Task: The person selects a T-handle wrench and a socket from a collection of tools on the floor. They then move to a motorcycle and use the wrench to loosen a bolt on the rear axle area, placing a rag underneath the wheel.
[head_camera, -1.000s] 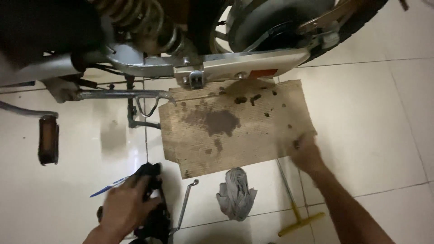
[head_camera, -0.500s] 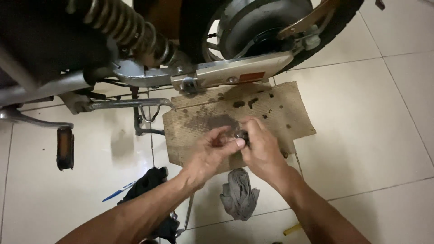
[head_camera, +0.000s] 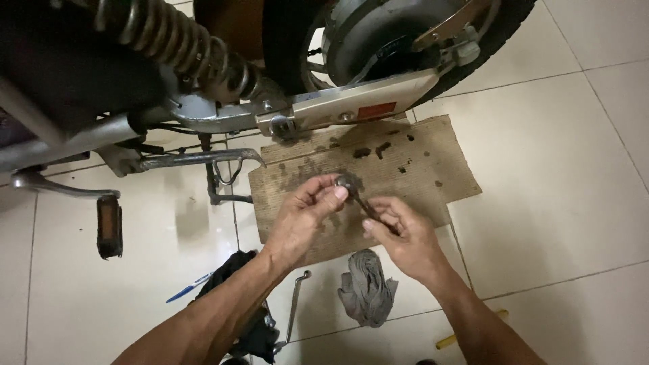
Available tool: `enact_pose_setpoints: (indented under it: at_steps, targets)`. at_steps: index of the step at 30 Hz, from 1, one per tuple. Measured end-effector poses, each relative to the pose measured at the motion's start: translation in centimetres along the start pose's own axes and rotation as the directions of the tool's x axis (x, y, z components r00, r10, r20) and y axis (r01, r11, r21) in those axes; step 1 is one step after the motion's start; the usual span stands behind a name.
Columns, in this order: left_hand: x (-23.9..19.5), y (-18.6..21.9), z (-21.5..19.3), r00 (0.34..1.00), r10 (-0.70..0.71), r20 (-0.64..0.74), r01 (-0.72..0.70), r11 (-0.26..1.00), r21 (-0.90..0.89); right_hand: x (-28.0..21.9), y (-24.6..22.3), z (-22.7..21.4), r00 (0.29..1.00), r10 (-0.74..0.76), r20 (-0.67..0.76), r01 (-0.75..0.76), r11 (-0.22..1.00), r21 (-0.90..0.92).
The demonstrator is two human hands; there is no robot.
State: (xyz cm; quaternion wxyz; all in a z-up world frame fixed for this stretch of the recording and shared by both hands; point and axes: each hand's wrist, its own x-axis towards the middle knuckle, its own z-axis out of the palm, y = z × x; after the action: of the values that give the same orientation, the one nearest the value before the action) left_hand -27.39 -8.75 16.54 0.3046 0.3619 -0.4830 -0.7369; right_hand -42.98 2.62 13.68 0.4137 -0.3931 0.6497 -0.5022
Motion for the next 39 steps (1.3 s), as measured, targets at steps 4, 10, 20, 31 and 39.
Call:
enact_pose_setpoints:
  at_steps: [4,10,20,31,39]
  targets:
    - [0.7,-0.4,0.6,0.993,-0.115,-0.040,0.112,0.992,-0.063,-0.5,-0.5,-0.1,0.993,0.119,0.012,-0.119,0.984,0.129]
    - [-1.3,2.4,2.1,0.971,-0.200,-0.132,0.205,0.978,0.032,-0.6,-3.5,1.2,0.985,0.172,0.031,-0.165,0.854,0.494]
    - [-5.2,-0.2,2.8,0.978,-0.204,0.038,0.205,0.979,-0.011,0.1,-2.5,2.7,0.940,0.263,-0.217,-0.042,0.721,0.692]
    - [-3.0,-0.1,1.5,0.989,-0.124,0.081,0.128,0.991,-0.045,-0.6,-2.7,2.1,0.954,0.247,-0.167,-0.189,0.935,0.300]
    - [-1.6,0.5,0.0,0.938,-0.347,-0.006,0.346,0.938,-0.031,-0.7,-1.5,1.9,0.972,0.215,-0.090,-0.201,0.969,0.145]
